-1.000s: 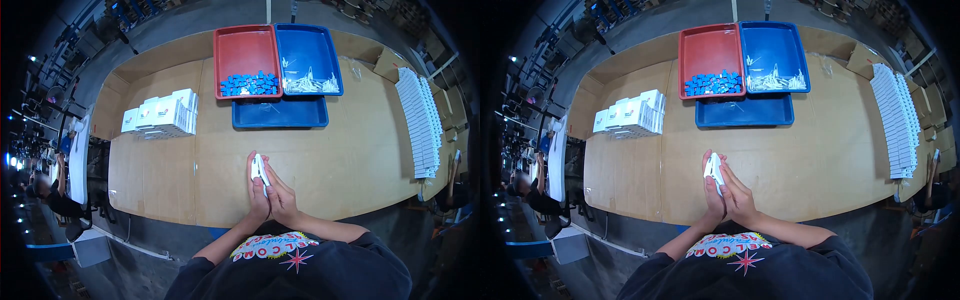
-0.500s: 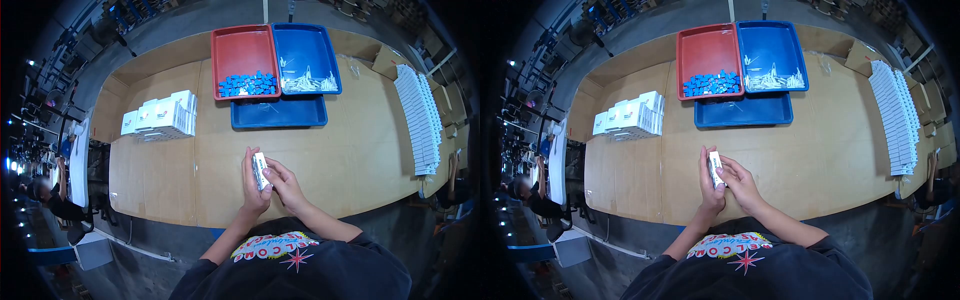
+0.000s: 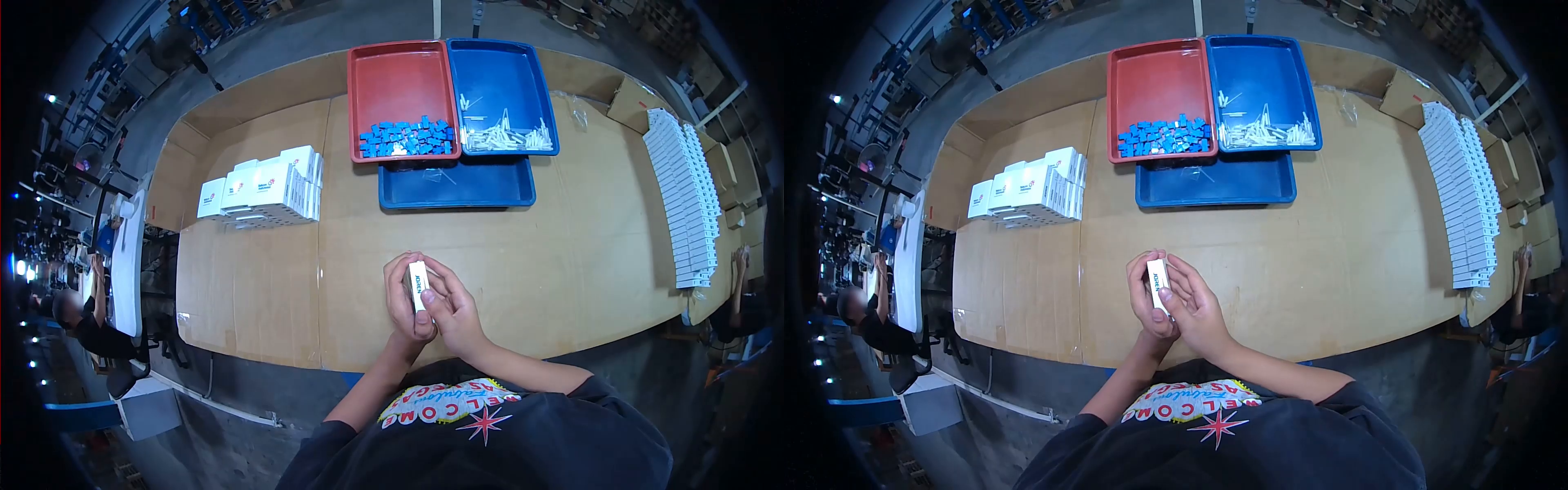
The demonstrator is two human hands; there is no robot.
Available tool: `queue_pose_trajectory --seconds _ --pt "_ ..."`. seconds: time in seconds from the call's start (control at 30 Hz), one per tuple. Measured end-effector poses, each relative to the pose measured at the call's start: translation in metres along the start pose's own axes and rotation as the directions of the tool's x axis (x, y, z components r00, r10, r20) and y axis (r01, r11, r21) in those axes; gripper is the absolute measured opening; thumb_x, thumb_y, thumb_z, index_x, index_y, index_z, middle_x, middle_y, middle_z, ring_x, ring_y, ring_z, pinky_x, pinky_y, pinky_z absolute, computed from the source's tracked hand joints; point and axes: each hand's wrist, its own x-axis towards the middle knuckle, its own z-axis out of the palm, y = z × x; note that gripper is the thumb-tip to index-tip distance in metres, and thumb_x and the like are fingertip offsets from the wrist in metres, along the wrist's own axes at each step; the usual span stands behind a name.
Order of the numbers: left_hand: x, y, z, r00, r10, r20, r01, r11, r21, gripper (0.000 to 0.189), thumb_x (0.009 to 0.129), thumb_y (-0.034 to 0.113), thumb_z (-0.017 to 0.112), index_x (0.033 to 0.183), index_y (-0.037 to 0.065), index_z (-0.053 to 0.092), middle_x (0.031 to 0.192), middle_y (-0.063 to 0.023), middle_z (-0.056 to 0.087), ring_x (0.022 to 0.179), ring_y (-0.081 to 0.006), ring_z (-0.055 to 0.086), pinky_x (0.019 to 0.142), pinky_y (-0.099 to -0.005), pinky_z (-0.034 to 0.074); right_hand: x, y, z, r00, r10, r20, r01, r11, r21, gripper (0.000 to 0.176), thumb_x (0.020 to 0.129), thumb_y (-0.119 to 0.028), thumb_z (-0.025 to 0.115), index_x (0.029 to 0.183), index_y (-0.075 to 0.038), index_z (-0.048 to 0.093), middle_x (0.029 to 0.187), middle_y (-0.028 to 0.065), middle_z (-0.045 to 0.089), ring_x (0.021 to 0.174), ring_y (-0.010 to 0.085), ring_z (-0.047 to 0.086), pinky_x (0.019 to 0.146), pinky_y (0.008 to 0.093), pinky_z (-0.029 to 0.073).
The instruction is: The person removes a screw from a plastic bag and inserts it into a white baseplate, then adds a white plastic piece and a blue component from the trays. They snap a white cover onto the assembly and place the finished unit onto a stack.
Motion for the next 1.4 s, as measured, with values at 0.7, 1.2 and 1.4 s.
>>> queue_pose_trajectory --seconds 0.7,1.2,1.4 --pt "0.001 0.011 0.005 0.981 -0.193 -0.033 0.189 0.978 -0.091 0.087 0.095 0.066 0.037 0.139 -0.01 0.043 0.13 -0.0213 0.048 0.122 -0.03 0.052 0.106 -0.0426 0.042 0.003 0.001 -0.011 0.994 -0.088 0.066 0.109 0.887 -0.449 0.05 0.114 -0.027 0.043 0.153 0.005 0.046 0.131 0.0151 0.065 0.118 0.0177 0.062 0.102 0.0305 0.048" --pt "0.003 0.023 0.001 0.318 -0.849 0.421 0.902 0.134 -0.411 0.077 0.106 0.069 0.02 0.153 0.01 0.038 0.138 -0.0126 0.059 0.129 -0.025 0.06 0.108 -0.0409 0.051 0.025 -0.033 -0.069 0.826 -0.081 0.558 0.562 0.211 -0.8 0.087 0.082 -0.044 0.082 0.153 -0.008 0.047 0.151 0.0222 0.049 0.141 0.0412 0.047 0.117 0.0548 0.039" --pt "-0.008 0.028 0.005 0.341 -0.787 0.514 0.88 0.076 -0.468 0.074 0.106 0.069 0.019 0.147 0.012 0.044 0.136 -0.0116 0.06 0.124 -0.0238 0.063 0.103 -0.0393 0.054 0.028 -0.025 -0.076 0.772 -0.243 0.587 0.635 0.269 -0.724 0.085 0.076 -0.048 0.086 0.14 0.0 0.057 0.146 0.0224 0.054 0.132 0.0417 0.056 0.115 0.0563 0.042"
